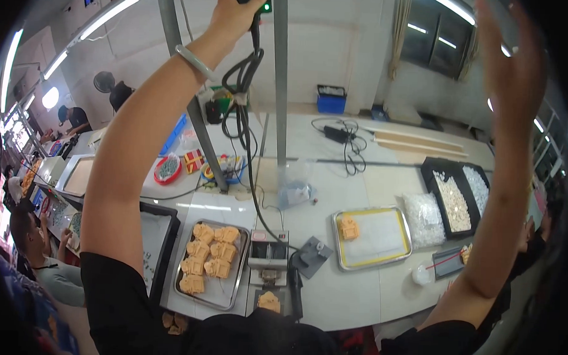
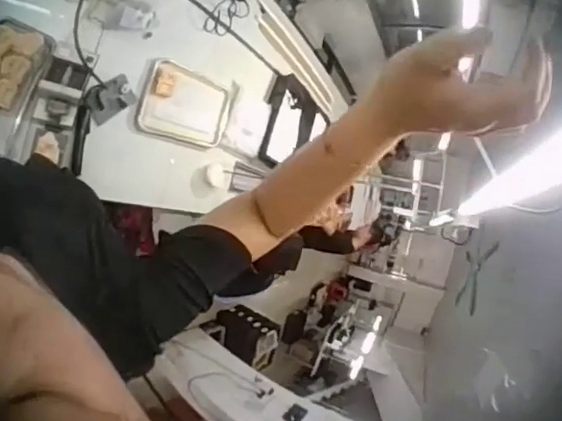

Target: Using an electric screwdriver to fasten components onto plastic toy parts on a factory assembly line.

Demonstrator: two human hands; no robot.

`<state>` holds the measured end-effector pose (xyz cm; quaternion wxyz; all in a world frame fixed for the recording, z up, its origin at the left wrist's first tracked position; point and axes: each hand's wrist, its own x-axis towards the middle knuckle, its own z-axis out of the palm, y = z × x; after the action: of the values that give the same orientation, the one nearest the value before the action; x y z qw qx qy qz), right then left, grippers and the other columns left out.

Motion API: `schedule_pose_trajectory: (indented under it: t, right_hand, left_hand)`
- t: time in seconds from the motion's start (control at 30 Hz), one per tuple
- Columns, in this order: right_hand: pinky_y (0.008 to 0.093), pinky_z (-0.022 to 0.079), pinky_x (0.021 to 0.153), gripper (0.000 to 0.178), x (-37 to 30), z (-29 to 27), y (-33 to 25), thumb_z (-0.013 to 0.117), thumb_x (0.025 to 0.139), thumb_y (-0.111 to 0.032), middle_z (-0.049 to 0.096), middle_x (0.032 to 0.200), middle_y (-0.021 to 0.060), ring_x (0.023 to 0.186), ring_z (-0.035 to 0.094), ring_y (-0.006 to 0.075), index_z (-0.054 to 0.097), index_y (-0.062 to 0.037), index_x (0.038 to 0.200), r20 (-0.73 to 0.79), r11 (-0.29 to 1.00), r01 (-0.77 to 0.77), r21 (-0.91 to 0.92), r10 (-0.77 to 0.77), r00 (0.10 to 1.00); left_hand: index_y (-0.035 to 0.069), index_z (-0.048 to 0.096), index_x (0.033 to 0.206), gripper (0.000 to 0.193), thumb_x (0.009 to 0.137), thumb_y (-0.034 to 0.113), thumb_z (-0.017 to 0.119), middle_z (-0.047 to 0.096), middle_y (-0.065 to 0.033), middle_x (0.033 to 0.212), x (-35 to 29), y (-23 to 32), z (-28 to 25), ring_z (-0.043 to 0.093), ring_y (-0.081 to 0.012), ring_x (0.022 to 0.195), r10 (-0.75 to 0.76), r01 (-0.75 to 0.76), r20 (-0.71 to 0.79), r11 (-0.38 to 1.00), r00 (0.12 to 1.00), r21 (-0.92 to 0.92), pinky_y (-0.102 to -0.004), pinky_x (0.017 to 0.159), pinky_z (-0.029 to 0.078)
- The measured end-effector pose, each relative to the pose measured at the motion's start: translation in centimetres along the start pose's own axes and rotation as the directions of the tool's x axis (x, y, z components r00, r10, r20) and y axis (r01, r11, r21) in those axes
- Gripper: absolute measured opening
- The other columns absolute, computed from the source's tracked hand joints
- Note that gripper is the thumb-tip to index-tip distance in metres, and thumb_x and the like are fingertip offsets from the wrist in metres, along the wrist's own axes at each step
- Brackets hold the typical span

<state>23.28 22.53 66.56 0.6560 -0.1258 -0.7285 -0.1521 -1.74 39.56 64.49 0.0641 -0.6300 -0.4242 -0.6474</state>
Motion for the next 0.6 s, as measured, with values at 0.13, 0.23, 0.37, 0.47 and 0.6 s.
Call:
schedule_pose_trajectory:
  t: [0.13,0.23,0.37,0.47,0.6]
  right_hand:
    - [0.0395,0.041,0.081,0.035,-12.1,-0.8,-0.2,0.057,0.065,-0.001,0.057,0.101,0.0176,0.09,0.055,0.0301,0.054,0.0018,0.099,0.529,0.951,0.241,-0.195,-0.105,0.842]
    - [0.0354,0.043,0.072,0.036,-20.5,1.8,-1.4,0.062,0.058,-0.004,0.057,0.096,0.0128,0.082,0.056,0.0275,0.057,-0.0033,0.093,0.653,0.999,-0.039,-0.001,0.03,0.757]
    - [0.0348,0.044,0.073,0.032,-29.2,3.7,-0.7,0.065,0.064,-0.006,0.057,0.096,0.0113,0.085,0.055,0.0273,0.057,-0.0038,0.094,0.72,0.915,-0.402,0.0,0.279,0.635]
    - [0.0345,0.044,0.077,0.032,-32.1,4.3,-1.0,0.065,0.069,-0.009,0.057,0.096,0.0119,0.088,0.055,0.0284,0.056,-0.0041,0.099,0.766,0.778,-0.627,-0.037,0.424,0.482]
    - [0.0317,0.046,0.072,0.035,-31.1,3.8,-0.1,0.064,0.07,-0.009,0.058,0.096,0.01,0.084,0.057,0.0224,0.056,-0.0074,0.104,0.759,0.655,-0.755,-0.034,0.508,0.407]
  left_hand:
    - [-0.001,0.013,0.132,0.082,0.075,0.025,0.066,0.053,-0.0206,0.103,-2.1,1.7,0.0,0.058,-0.0233,0.084,-0.193,0.203,0.137,0.977,0.972,-0.068,-0.0309,0.066,0.049]
    - [0.0,0.017,0.131,0.079,0.074,0.022,0.067,0.054,-0.016,0.1,-2.6,-2.2,-0.4,0.057,-0.0207,0.083,-0.091,0.253,0.401,0.892,0.912,-0.373,-0.0291,0.065,0.049]
    - [0.001,0.021,0.13,0.075,0.074,0.02,0.067,0.053,-0.0151,0.101,-3.7,-6.7,1.6,0.057,-0.0204,0.084,-0.022,0.098,0.369,0.978,0.929,-0.187,-0.0285,0.069,0.048]
    - [-0.001,0.024,0.121,0.078,0.067,0.026,0.074,0.055,-0.0153,0.095,-5.0,-5.5,0.4,0.059,-0.0192,0.074,-0.107,0.187,0.338,0.958,0.935,-0.215,-0.029,0.056,0.051]
    - [0.002,0.009,0.133,0.085,0.074,0.023,0.066,0.049,-0.0154,0.108,-5.8,-3.4,-0.6,0.057,-0.0201,0.085,-0.139,0.233,0.289,0.918,0.947,-0.322,-0.0286,0.062,0.052]
